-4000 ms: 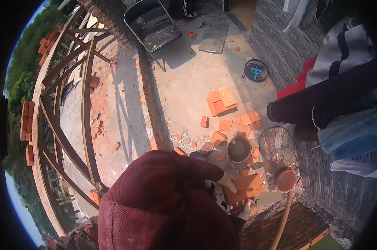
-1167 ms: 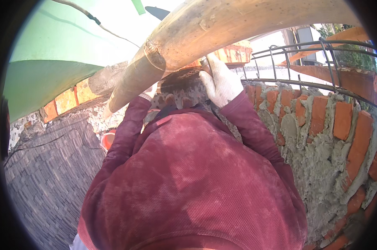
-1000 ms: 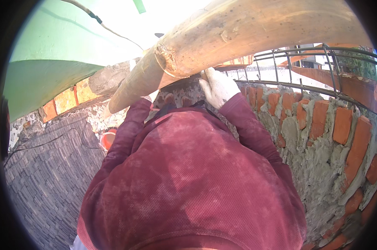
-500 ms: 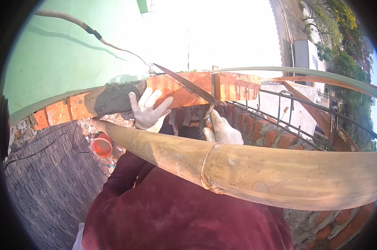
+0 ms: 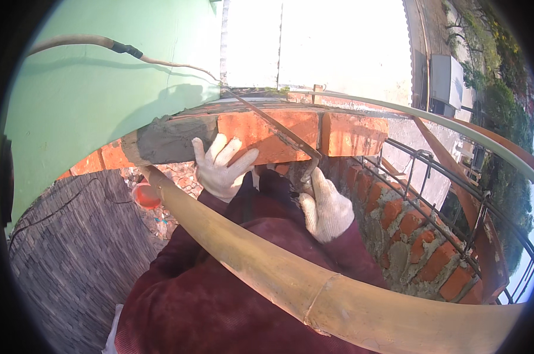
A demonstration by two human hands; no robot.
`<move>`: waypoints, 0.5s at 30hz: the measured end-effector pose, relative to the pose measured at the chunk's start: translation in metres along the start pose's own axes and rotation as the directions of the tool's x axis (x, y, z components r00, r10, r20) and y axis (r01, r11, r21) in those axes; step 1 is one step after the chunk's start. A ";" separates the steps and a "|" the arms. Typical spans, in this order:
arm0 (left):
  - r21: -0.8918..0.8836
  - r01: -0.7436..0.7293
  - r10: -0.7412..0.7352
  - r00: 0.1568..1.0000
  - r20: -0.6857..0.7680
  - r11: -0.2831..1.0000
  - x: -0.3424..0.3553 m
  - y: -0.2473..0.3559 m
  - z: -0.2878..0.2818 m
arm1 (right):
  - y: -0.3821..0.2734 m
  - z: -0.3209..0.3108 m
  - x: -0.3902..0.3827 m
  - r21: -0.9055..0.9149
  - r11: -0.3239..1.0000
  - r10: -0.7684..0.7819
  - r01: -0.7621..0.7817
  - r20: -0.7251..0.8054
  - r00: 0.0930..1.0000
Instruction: The person lays bricks on a wall using a trowel to apply mortar. They pick up bricks, place them, and tap them into position while repeatedly scooping mortar from a bucket.
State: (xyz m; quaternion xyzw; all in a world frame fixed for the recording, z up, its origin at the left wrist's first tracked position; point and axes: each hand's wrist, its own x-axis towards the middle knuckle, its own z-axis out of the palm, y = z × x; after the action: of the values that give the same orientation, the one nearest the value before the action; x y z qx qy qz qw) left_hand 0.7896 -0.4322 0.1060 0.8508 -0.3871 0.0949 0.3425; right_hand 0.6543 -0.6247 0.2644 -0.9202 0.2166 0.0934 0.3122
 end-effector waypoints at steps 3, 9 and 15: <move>-0.001 -0.016 0.016 0.999 -0.044 1.000 -0.003 -0.004 0.007 | 0.008 0.007 -0.002 0.080 0.993 -0.079 0.082 -0.041 0.996; -0.002 0.007 -0.007 1.000 -0.004 1.000 0.009 0.000 -0.001 | 0.005 0.017 0.008 0.065 0.998 0.000 -0.003 0.043 0.999; 0.044 0.058 -0.063 0.993 0.102 0.997 0.015 0.005 -0.011 | 0.005 0.022 0.013 -0.082 0.995 0.079 -0.064 0.199 0.977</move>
State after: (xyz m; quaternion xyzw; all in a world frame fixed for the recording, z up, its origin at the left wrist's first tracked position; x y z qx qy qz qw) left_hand 0.7973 -0.4357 0.1230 0.8727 -0.3763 0.0480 0.3074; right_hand 0.6626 -0.6189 0.2403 -0.9088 0.2132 0.2055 0.2941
